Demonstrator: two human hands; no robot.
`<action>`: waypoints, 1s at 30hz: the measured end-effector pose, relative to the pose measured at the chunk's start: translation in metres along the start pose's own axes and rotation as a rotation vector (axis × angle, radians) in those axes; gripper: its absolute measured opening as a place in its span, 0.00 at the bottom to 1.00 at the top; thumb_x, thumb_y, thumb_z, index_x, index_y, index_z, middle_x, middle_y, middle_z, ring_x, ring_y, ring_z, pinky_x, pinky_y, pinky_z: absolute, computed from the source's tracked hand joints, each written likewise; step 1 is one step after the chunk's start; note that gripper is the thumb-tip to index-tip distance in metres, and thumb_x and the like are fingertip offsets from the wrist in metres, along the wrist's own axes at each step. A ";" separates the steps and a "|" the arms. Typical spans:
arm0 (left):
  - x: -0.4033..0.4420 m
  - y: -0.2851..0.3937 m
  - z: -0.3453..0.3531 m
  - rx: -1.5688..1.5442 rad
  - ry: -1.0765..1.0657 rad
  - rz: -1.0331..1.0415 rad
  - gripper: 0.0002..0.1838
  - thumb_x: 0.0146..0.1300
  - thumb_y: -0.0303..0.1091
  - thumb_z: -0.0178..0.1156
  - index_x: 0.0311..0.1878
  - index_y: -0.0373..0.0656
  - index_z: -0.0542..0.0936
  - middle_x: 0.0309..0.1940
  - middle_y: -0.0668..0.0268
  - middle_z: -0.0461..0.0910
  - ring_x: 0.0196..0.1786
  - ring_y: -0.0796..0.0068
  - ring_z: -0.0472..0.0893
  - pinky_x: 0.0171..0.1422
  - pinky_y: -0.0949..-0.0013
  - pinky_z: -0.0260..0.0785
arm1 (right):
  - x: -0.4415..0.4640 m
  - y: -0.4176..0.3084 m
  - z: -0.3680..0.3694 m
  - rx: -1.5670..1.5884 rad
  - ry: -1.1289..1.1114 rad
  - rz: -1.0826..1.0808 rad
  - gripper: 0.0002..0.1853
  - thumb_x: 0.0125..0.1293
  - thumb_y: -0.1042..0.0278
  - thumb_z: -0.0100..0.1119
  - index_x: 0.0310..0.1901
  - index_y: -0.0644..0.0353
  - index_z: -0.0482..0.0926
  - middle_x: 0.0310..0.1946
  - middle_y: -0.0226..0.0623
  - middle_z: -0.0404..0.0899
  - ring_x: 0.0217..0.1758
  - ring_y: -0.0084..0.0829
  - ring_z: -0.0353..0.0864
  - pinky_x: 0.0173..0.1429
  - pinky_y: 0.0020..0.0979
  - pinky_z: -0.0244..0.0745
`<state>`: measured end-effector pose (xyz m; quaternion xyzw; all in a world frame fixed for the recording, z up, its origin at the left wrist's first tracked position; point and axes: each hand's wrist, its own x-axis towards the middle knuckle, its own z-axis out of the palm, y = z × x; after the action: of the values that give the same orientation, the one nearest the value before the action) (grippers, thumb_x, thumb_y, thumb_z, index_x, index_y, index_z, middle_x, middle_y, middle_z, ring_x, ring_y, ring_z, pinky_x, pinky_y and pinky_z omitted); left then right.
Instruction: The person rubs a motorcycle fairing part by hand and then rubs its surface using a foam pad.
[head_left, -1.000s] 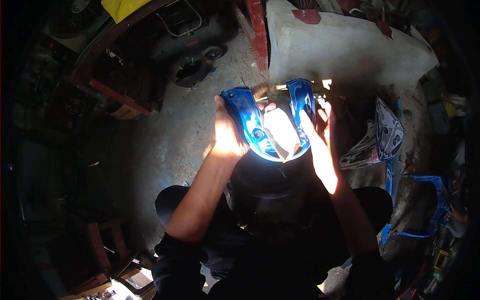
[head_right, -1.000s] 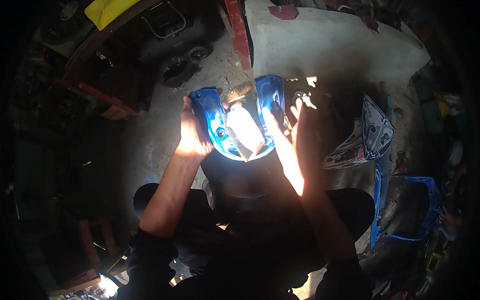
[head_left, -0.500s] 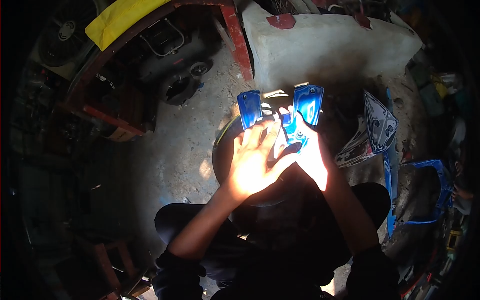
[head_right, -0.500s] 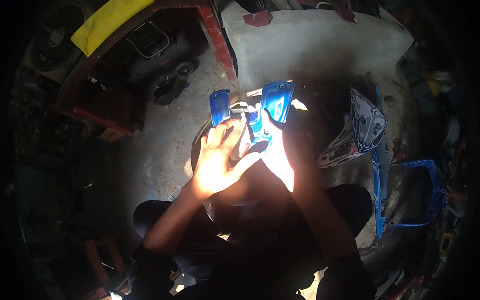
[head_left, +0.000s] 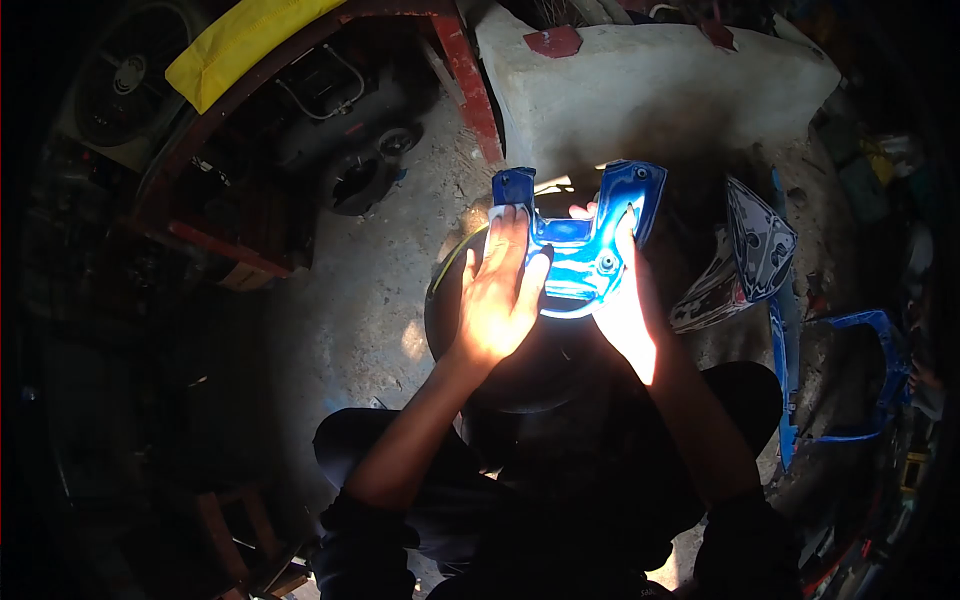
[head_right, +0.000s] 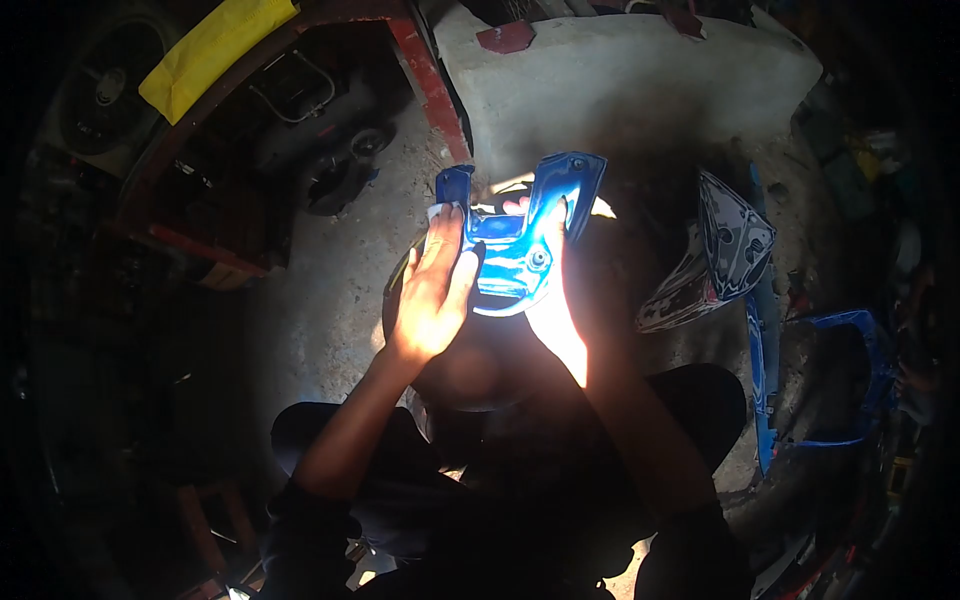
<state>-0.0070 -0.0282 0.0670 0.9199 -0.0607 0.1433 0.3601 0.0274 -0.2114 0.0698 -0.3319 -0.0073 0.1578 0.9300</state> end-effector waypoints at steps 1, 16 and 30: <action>-0.004 0.007 -0.005 0.000 0.001 0.003 0.33 0.80 0.49 0.51 0.80 0.40 0.66 0.81 0.51 0.63 0.84 0.54 0.61 0.85 0.34 0.42 | 0.001 0.002 0.000 0.009 0.041 -0.020 0.29 0.80 0.39 0.51 0.66 0.55 0.72 0.66 0.38 0.77 0.67 0.34 0.79 0.73 0.43 0.74; -0.016 0.030 0.000 0.082 0.084 0.320 0.22 0.72 0.38 0.62 0.66 0.43 0.83 0.67 0.58 0.82 0.75 0.57 0.75 0.80 0.42 0.55 | 0.012 0.006 -0.016 -0.075 0.015 -0.094 0.26 0.81 0.42 0.52 0.66 0.54 0.71 0.67 0.38 0.76 0.68 0.36 0.78 0.73 0.43 0.73; -0.004 0.018 -0.005 0.037 0.220 0.128 0.27 0.75 0.38 0.64 0.71 0.34 0.74 0.66 0.49 0.72 0.69 0.50 0.72 0.72 0.56 0.69 | -0.005 -0.008 0.033 0.020 -0.032 -0.130 0.23 0.83 0.45 0.50 0.67 0.53 0.69 0.64 0.35 0.78 0.61 0.28 0.81 0.68 0.34 0.77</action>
<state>-0.0162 -0.0381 0.0811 0.8994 -0.0767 0.2672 0.3374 0.0210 -0.1987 0.1009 -0.3186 -0.0422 0.1023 0.9414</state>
